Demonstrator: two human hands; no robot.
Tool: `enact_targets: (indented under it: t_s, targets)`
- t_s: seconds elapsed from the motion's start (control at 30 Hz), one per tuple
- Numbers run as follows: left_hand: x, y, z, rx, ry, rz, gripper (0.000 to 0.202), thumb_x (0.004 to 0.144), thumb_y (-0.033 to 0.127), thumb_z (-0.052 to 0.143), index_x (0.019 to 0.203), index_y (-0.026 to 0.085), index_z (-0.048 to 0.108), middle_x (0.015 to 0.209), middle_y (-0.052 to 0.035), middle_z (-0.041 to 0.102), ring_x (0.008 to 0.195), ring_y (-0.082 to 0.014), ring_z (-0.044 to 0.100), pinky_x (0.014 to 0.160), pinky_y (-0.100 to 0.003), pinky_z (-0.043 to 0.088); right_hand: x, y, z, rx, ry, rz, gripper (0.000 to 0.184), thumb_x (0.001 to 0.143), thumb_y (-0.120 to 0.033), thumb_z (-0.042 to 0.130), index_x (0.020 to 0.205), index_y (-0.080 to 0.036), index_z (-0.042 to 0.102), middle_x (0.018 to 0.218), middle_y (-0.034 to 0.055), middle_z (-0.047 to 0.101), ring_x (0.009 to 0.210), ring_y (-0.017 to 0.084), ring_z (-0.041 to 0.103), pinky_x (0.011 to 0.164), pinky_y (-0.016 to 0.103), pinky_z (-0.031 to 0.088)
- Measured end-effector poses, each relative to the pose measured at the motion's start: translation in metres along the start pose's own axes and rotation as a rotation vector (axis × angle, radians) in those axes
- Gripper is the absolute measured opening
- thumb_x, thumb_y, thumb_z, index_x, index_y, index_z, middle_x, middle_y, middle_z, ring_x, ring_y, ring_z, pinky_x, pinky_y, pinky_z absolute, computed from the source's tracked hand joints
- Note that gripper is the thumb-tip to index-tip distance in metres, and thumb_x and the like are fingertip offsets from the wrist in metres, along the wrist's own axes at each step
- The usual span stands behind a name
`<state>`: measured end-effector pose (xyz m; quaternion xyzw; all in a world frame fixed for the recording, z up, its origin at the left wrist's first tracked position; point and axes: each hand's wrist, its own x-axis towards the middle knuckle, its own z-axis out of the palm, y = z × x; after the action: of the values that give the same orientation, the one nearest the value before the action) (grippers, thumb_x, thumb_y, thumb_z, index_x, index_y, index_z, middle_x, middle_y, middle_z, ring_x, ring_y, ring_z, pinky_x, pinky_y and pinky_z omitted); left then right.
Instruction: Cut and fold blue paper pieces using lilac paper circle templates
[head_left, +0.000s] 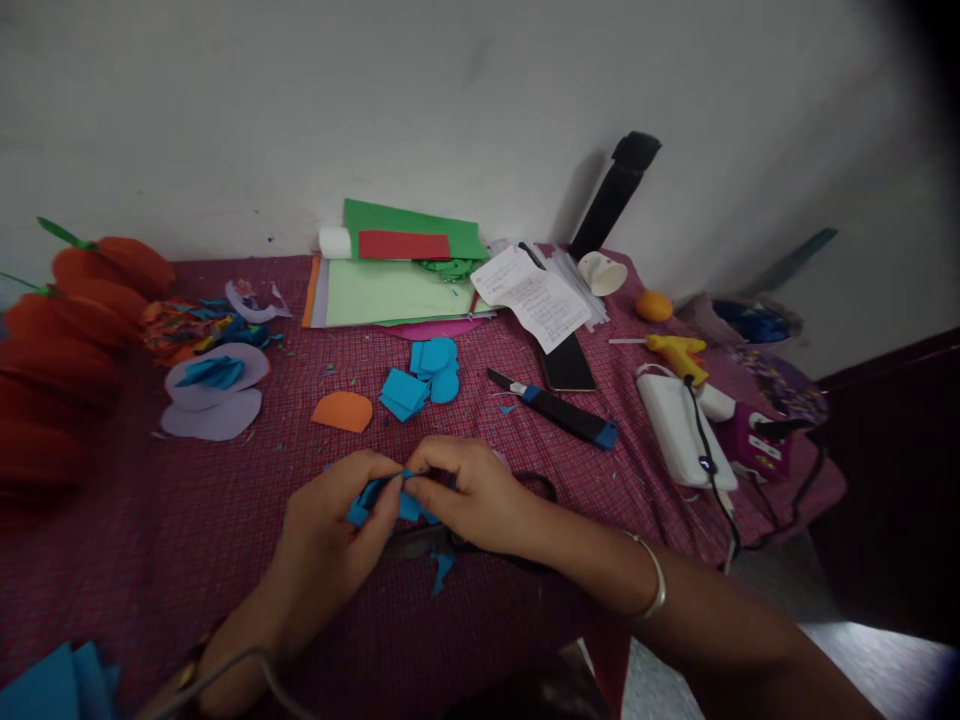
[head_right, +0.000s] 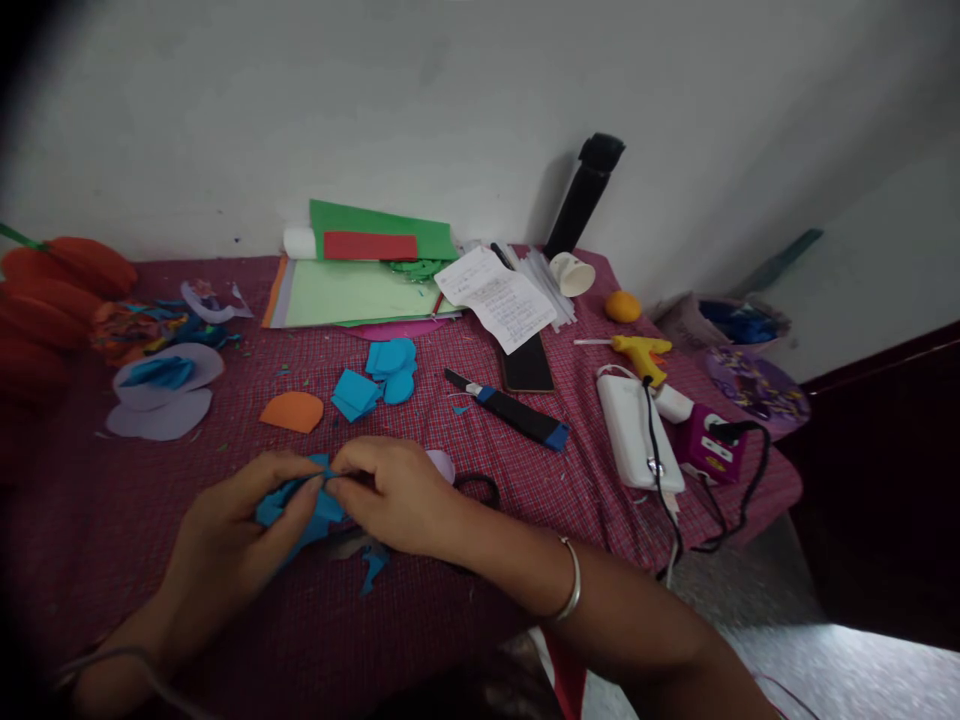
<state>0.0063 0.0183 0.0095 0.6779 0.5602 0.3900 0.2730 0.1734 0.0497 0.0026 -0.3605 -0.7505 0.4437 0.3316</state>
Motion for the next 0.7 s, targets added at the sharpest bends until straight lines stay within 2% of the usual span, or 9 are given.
enact_targets:
  t_s: [0.1,0.2,0.27,0.37,0.47,0.53,0.63,0.7]
  targets:
    - [-0.0008,0.0004,0.001,-0.258,-0.018,-0.173,0.006,0.076,0.028,0.064,0.079,0.023,0.064,0.068,0.0036,0.063,0.06,-0.0122,0.057,0.055,-0.022,0.044,-0.0007,-0.0035,-0.0019,0.082,0.018,0.007,0.014,0.084,-0.019,0.056,0.069,-0.018,0.056,0.065,-0.0032,0.052,0.062,0.01,0.049,0.058,0.022,0.037]
    - [-0.0025,-0.0018,0.0039,-0.559,-0.091,-0.343,0.009,0.076,0.029,0.067,0.075,0.022,0.062,0.063,0.0052,0.057,0.054,-0.009,0.051,0.051,-0.019,0.043,-0.001,-0.007,-0.0019,0.221,0.066,0.052,0.015,0.082,-0.019,0.056,0.067,-0.017,0.056,0.062,-0.0037,0.052,0.058,0.009,0.047,0.055,0.021,0.037]
    - [-0.0033,-0.0032,0.0057,-0.696,-0.098,-0.391,0.014,0.075,0.028,0.069,0.068,0.02,0.06,0.061,0.0054,0.056,0.051,-0.0077,0.049,0.049,-0.018,0.042,-0.0008,-0.008,-0.001,0.272,0.081,0.084,0.015,0.081,-0.02,0.057,0.067,-0.017,0.056,0.061,-0.004,0.052,0.057,0.009,0.046,0.054,0.021,0.036]
    - [-0.0035,-0.0032,0.0064,-0.806,-0.02,-0.416,0.023,0.071,0.024,0.073,0.059,0.019,0.053,0.062,0.0054,0.056,0.051,-0.0068,0.047,0.048,-0.018,0.041,0.0002,-0.0074,0.0013,0.34,0.096,0.127,0.015,0.08,-0.022,0.058,0.066,-0.017,0.055,0.061,-0.0041,0.051,0.056,0.009,0.045,0.053,0.021,0.036]
    - [-0.0039,-0.002,0.0051,-0.791,0.066,-0.409,0.029,0.069,0.023,0.074,0.056,0.019,0.048,0.06,0.0054,0.053,0.049,-0.0068,0.046,0.046,-0.018,0.039,0.0013,-0.005,0.0038,0.422,0.104,0.159,0.015,0.079,-0.024,0.06,0.066,-0.017,0.055,0.06,-0.0042,0.05,0.056,0.008,0.044,0.052,0.02,0.036]
    - [-0.0046,-0.0019,0.0041,-0.685,0.09,-0.385,0.03,0.076,0.029,0.069,0.056,0.019,0.049,0.057,0.0047,0.051,0.049,-0.0074,0.044,0.045,-0.018,0.039,0.0018,-0.0029,0.005,0.463,0.108,0.185,0.016,0.079,-0.026,0.06,0.067,-0.017,0.054,0.061,-0.0041,0.05,0.056,0.008,0.044,0.052,0.02,0.036]
    - [-0.0047,-0.0022,0.0037,-0.485,0.028,-0.354,0.03,0.084,0.037,0.057,0.06,0.02,0.055,0.054,0.0037,0.051,0.048,-0.0087,0.043,0.045,-0.019,0.038,0.0023,-0.0002,0.0057,0.471,0.126,0.21,0.016,0.078,-0.026,0.06,0.066,-0.017,0.054,0.061,-0.0039,0.051,0.056,0.008,0.044,0.052,0.021,0.036]
    - [-0.003,-0.0012,0.0047,-0.393,-0.045,-0.346,0.025,0.08,0.038,0.06,0.063,0.02,0.059,0.053,0.0038,0.051,0.047,-0.0098,0.043,0.043,-0.021,0.036,0.0024,0.0006,0.0052,0.475,0.139,0.201,0.016,0.079,-0.025,0.06,0.066,-0.017,0.054,0.06,-0.0042,0.051,0.055,0.008,0.044,0.052,0.021,0.036]
